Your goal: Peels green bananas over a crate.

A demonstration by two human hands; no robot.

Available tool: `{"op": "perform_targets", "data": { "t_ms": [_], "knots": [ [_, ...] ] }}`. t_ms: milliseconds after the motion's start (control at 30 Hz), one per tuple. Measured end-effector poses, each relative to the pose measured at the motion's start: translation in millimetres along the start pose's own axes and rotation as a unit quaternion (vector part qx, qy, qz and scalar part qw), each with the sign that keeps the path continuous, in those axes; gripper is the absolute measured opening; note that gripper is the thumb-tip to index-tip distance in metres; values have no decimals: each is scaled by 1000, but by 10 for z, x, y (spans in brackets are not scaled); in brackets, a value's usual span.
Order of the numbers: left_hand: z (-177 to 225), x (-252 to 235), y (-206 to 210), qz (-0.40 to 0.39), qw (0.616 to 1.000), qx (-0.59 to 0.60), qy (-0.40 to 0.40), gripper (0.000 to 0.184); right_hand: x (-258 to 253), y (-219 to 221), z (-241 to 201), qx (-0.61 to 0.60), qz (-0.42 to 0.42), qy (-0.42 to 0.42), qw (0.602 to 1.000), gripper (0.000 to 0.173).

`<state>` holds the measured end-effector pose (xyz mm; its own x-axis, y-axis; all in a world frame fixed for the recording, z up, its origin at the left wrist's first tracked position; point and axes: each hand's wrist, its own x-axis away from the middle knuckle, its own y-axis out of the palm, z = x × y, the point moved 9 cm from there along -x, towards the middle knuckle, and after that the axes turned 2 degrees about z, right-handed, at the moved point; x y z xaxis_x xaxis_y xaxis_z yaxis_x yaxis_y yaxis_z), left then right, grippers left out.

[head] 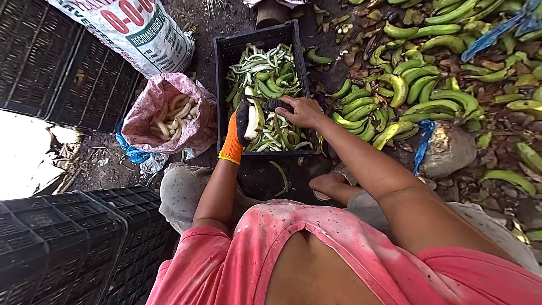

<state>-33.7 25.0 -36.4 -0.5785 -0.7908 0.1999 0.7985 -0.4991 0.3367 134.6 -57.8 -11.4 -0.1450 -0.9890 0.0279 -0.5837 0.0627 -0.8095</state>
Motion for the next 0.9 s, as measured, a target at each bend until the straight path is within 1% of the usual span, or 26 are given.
{"op": "perform_targets", "data": {
  "t_ms": [133,200,267,300,367,400,433,500,567,667,733,800,900],
  "knots": [
    [31,48,127,-73,995,-45,-54,45,-263,-166,182,-34,-34,3,999,56],
    [49,42,121,-97,992,-60,-57,44,-384,-184,244,-76,-67,-6,995,51],
    [42,14,85,-100,992,-65,-51,42,-472,-180,329,-125,-96,-5,987,46],
    [55,28,79,-98,992,-66,-46,41,-500,-167,431,-142,-98,8,985,45],
    [107,55,56,-95,993,-60,-40,40,-556,-138,796,-136,-73,42,987,48],
    [124,46,35,-93,993,-51,-42,42,-548,-151,920,-127,-60,56,989,51],
    [107,8,3,-87,995,-30,-48,43,-524,-187,947,-109,-48,66,991,54],
    [45,-93,-69,-60,997,14,-54,45,-414,-280,691,-89,-26,56,994,58],
    [28,-170,-130,-24,998,53,-23,50,-246,-248,262,-77,3,-8,997,58],
    [32,-213,-227,33,993,111,22,43,25,-20,-272,-38,28,-115,992,54],
    [46,-187,-211,45,987,152,30,37,123,118,-382,-12,53,-143,988,55],
    [25,-164,-153,58,979,195,5,35,147,190,-376,-5,61,-135,989,55],
    [52,-153,-143,80,978,194,-8,38,122,203,-354,-6,43,-109,993,55]
  ]
}}
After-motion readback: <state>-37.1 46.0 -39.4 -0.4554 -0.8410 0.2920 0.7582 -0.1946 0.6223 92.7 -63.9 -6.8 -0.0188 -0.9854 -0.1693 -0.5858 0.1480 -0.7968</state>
